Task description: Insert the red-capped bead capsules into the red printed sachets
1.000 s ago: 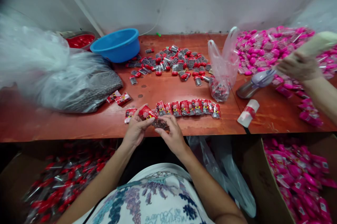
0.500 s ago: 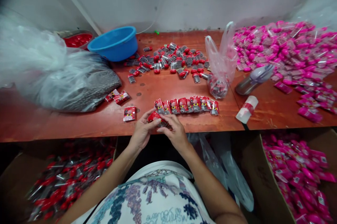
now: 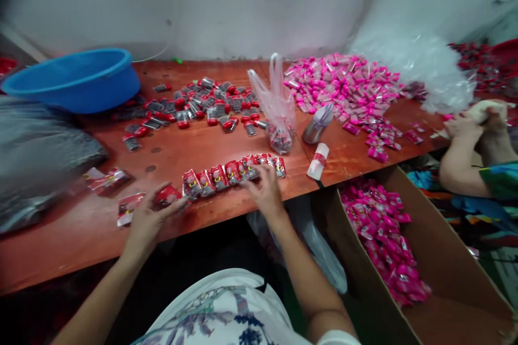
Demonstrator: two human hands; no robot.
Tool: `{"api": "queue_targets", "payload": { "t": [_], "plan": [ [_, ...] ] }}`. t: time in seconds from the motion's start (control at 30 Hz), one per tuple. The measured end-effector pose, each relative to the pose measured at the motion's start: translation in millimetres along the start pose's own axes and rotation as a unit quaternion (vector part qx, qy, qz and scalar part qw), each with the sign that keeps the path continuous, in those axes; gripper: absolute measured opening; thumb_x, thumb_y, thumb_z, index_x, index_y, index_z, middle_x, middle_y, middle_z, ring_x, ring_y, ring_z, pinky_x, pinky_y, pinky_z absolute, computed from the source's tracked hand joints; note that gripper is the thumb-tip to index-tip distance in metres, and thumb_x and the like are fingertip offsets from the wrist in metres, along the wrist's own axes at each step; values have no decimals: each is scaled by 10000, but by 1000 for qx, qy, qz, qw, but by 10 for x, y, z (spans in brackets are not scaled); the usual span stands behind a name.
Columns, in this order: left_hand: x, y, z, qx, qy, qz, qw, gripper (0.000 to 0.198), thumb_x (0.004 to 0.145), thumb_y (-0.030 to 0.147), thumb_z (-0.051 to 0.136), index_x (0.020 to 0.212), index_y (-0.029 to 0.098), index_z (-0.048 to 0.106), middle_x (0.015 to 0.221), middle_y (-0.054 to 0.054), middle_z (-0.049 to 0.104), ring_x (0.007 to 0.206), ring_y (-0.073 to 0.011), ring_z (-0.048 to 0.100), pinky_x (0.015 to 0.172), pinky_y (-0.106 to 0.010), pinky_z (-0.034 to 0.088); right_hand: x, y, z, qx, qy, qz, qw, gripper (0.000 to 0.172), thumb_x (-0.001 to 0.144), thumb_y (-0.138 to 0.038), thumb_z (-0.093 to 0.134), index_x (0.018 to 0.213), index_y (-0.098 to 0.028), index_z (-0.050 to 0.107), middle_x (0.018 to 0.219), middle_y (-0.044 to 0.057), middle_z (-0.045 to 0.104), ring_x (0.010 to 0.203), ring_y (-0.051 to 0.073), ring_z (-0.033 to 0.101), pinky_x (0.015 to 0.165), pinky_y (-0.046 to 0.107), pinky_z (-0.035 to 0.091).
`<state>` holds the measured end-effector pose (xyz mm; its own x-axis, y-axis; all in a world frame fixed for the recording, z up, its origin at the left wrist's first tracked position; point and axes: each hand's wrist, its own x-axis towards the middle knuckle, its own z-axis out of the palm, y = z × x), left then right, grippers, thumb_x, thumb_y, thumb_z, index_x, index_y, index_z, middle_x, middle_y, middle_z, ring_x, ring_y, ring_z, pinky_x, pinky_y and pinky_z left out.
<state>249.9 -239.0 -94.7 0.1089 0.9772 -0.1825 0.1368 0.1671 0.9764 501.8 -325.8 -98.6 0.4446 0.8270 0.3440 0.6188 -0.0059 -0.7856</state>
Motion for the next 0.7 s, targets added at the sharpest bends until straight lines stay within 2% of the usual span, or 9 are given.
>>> {"api": "queue_targets", "payload": {
  "t": [0.07,0.13,0.2,0.27,0.43,0.53,0.7],
  "plan": [
    [143,-42,-67,142,3,32,989,902,533,447,805,1321,175,463,1170,-122,567,1083,-308,542,946,-447,406,203,221,-187,-99,35,48,993,577,763,-540,631,1237,-222,547,1235,141,481,1200,292,442,1027,509,342],
    [257,-39,-68,268,-17,46,962,1040,518,500,793,1401,158,360,1281,-179,477,1210,-374,435,994,-487,341,365,379,-246,-149,5,95,984,695,742,-618,598,1306,-226,493,1343,176,412,1269,352,374,1011,588,310],
    [349,5,2,342,-52,41,937,1162,497,522,791,1459,170,243,1313,-207,419,1241,-416,388,986,-512,328,474,450,-186,-164,-44,117,979,761,722,-669,576,1349,-258,449,1411,177,357,1309,385,321,998,625,291],
    [429,65,125,376,-88,36,922,1219,462,526,800,1475,211,198,1297,-196,403,1229,-436,388,969,-519,332,532,445,-66,-162,-74,114,977,776,702,-696,574,1353,-293,447,1424,156,360,1326,388,291,1009,634,263],
    [605,170,479,413,-161,46,895,1157,413,576,790,1428,270,325,1177,-132,406,1170,-429,412,954,-502,335,545,316,155,-151,-97,92,980,793,631,-749,591,1306,-343,504,1355,108,462,1308,403,286,1022,644,213],
    [663,209,647,421,-192,36,886,1175,383,556,806,1422,284,329,1153,-116,391,1151,-418,406,949,-495,338,518,257,141,-149,-117,96,977,762,644,-759,568,1280,-340,532,1371,95,442,1290,409,310,1015,629,244],
    [620,256,905,422,-215,43,880,1188,370,473,837,1421,278,321,1160,-110,389,1177,-424,356,965,-517,318,494,323,-24,-126,-145,71,979,716,708,-649,603,1307,-268,510,1393,79,391,1287,315,360,1056,466,305]
  ]
}}
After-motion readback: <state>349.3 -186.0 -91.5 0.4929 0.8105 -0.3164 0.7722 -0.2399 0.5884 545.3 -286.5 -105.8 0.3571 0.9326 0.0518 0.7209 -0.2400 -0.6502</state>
